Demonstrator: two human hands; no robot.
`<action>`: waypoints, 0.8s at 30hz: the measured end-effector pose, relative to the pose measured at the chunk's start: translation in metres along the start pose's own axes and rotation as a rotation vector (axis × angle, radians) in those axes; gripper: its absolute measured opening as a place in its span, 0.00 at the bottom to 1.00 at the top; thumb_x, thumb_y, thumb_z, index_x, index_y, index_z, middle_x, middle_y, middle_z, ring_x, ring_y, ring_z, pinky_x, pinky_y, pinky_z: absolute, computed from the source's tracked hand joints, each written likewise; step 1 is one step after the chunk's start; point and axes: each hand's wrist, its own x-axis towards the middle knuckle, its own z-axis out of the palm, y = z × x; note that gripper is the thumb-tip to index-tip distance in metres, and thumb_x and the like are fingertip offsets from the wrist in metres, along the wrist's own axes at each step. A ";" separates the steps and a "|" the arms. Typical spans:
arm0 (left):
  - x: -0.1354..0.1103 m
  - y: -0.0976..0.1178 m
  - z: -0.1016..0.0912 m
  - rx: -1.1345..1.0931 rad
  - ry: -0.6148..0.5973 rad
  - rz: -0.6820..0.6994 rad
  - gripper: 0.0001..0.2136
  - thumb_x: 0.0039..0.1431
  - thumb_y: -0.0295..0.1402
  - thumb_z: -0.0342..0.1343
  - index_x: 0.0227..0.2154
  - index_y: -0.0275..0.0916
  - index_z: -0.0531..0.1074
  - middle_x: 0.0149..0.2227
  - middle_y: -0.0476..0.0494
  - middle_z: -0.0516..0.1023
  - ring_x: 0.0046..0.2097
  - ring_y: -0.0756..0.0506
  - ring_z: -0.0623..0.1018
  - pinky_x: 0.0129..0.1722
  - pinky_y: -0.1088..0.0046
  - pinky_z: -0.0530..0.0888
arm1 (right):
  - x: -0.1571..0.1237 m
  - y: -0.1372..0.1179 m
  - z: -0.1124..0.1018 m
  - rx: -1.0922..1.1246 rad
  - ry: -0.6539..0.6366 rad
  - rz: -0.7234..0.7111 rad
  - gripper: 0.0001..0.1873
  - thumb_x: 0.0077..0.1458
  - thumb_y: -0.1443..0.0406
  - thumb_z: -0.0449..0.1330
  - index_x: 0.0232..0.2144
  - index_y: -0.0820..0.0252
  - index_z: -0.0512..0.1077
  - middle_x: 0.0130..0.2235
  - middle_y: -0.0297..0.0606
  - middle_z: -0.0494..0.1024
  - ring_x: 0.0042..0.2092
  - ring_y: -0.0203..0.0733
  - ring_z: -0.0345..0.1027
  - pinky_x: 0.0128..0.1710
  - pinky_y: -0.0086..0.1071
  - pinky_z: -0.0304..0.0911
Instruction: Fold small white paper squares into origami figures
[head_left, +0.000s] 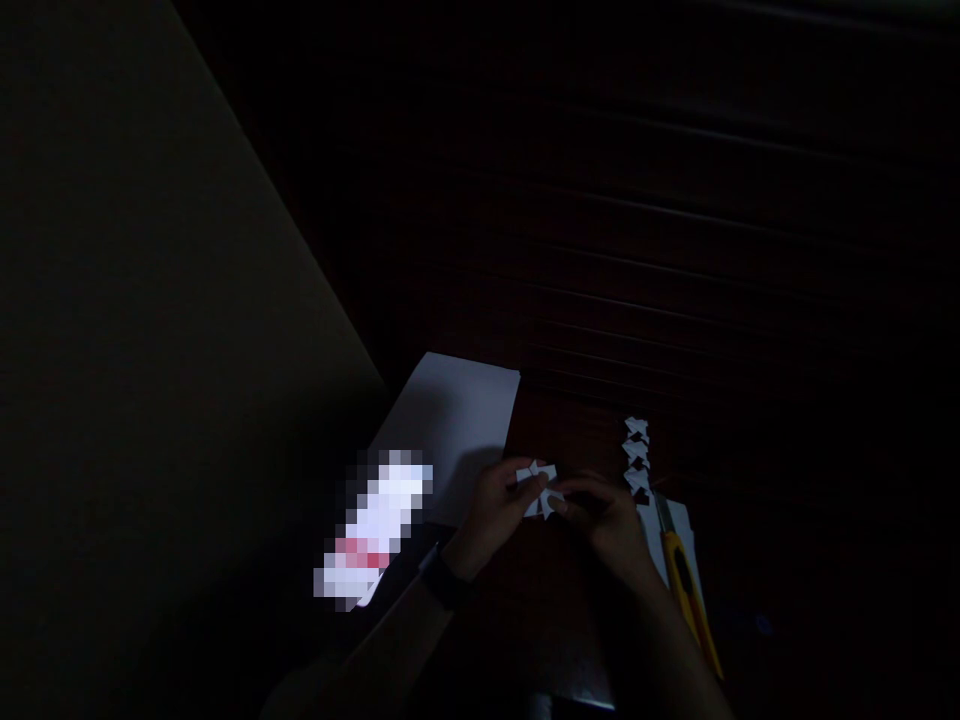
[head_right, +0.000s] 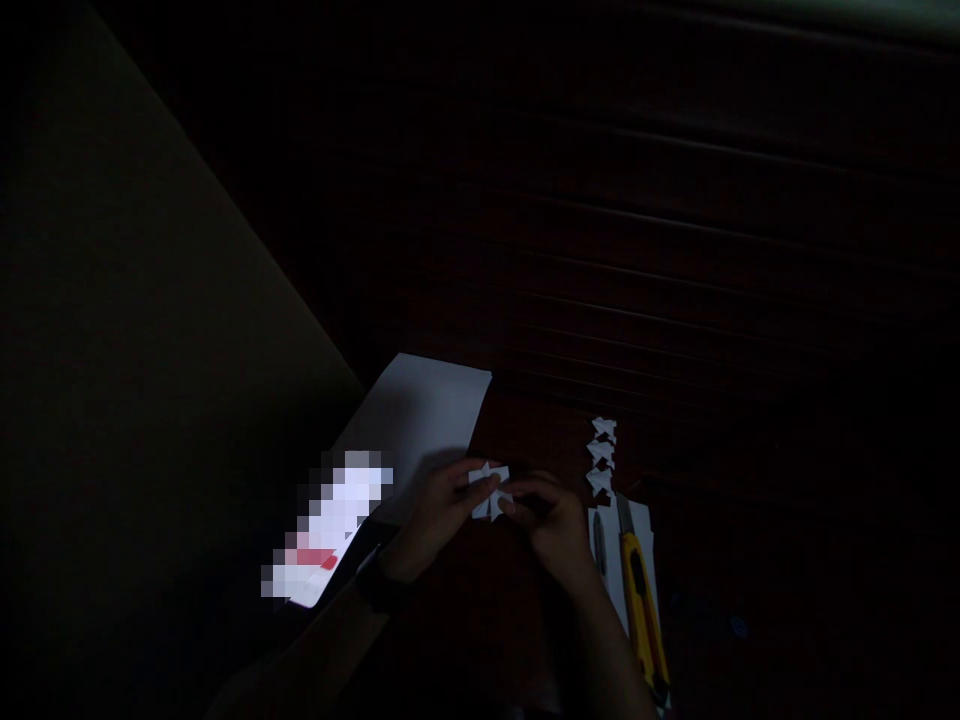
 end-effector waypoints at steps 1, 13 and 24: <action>0.000 -0.001 0.000 0.001 -0.001 0.004 0.15 0.53 0.39 0.58 0.41 0.36 0.74 0.41 0.38 0.78 0.38 0.44 0.78 0.31 0.74 0.74 | 0.000 -0.001 0.001 -0.012 0.010 -0.004 0.05 0.49 0.62 0.64 0.31 0.55 0.77 0.38 0.38 0.77 0.41 0.45 0.70 0.43 0.38 0.65; -0.001 0.007 0.001 0.075 0.000 0.032 0.12 0.54 0.38 0.57 0.38 0.36 0.74 0.39 0.41 0.79 0.38 0.44 0.78 0.35 0.73 0.74 | -0.002 -0.003 0.007 -0.209 0.166 -0.083 0.07 0.54 0.64 0.58 0.31 0.52 0.77 0.35 0.36 0.79 0.38 0.44 0.71 0.40 0.37 0.65; 0.000 0.005 0.002 -0.003 0.022 0.006 0.12 0.51 0.35 0.60 0.37 0.35 0.74 0.36 0.41 0.79 0.36 0.46 0.78 0.34 0.73 0.74 | -0.003 -0.002 0.006 -0.205 0.199 0.034 0.10 0.54 0.59 0.57 0.32 0.55 0.77 0.35 0.38 0.79 0.38 0.46 0.72 0.39 0.37 0.64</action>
